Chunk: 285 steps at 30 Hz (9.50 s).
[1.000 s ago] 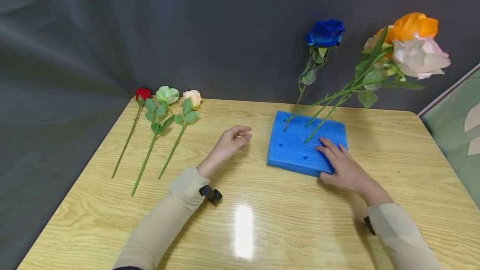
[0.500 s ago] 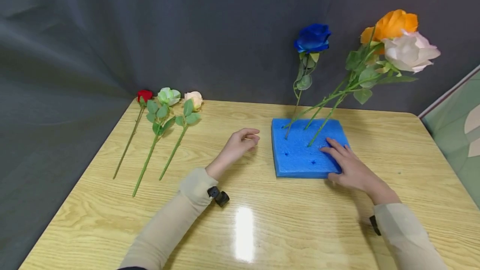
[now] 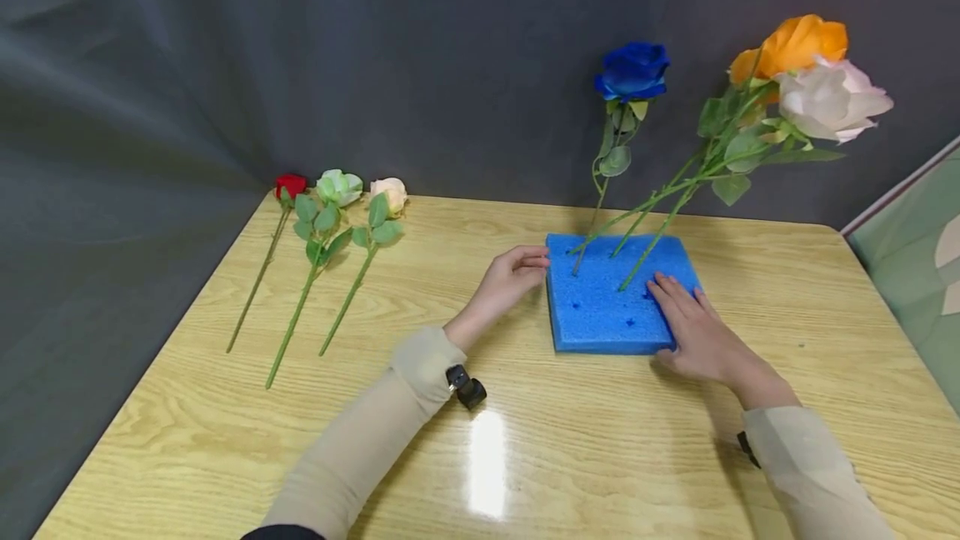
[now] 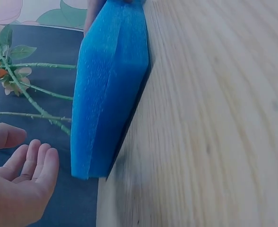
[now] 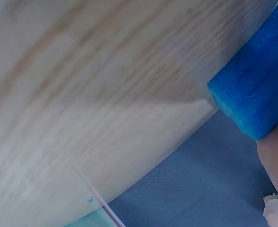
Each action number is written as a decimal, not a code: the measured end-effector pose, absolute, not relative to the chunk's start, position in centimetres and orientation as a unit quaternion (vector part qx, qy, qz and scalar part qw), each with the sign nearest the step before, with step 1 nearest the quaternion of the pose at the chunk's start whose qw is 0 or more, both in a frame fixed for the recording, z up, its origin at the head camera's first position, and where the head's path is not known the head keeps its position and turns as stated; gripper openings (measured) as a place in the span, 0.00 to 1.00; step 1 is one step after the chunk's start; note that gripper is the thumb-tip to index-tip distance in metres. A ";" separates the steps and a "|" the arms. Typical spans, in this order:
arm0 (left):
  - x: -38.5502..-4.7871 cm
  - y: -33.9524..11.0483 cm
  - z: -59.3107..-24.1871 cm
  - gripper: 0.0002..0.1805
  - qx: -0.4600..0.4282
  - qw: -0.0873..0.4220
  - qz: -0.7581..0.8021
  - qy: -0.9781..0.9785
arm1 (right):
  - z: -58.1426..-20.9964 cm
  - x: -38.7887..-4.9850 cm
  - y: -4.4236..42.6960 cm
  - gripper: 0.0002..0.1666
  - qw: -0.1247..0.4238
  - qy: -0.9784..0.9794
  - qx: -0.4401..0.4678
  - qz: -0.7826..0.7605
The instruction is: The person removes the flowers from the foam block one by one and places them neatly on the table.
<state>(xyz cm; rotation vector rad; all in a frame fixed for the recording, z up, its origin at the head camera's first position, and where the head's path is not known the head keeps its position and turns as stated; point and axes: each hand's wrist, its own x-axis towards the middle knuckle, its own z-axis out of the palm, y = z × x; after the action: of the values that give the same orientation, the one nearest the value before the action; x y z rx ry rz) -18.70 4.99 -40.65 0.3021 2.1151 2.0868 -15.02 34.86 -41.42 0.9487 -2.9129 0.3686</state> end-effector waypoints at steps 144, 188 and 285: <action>-19.1 9.9 -43.2 0.08 0.044 -0.046 0.812 0.580 | -41.4 -14.7 34.5 0.62 0.019 -0.953 0.290 0.092; -17.8 4.4 -40.2 0.15 0.018 0.061 0.798 0.599 | -41.3 -14.6 34.5 0.62 0.020 -0.953 0.285 0.098; -15.1 -14.1 -43.0 0.22 -0.027 0.196 0.569 0.798 | -41.4 -14.5 34.4 0.61 0.018 -0.955 0.277 0.101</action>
<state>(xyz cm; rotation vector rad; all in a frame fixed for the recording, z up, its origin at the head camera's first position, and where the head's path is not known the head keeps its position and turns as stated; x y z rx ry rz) -15.07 -14.13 -43.00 -0.0743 2.2367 1.5935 -14.52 34.40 -41.45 0.8611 -2.9663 0.3140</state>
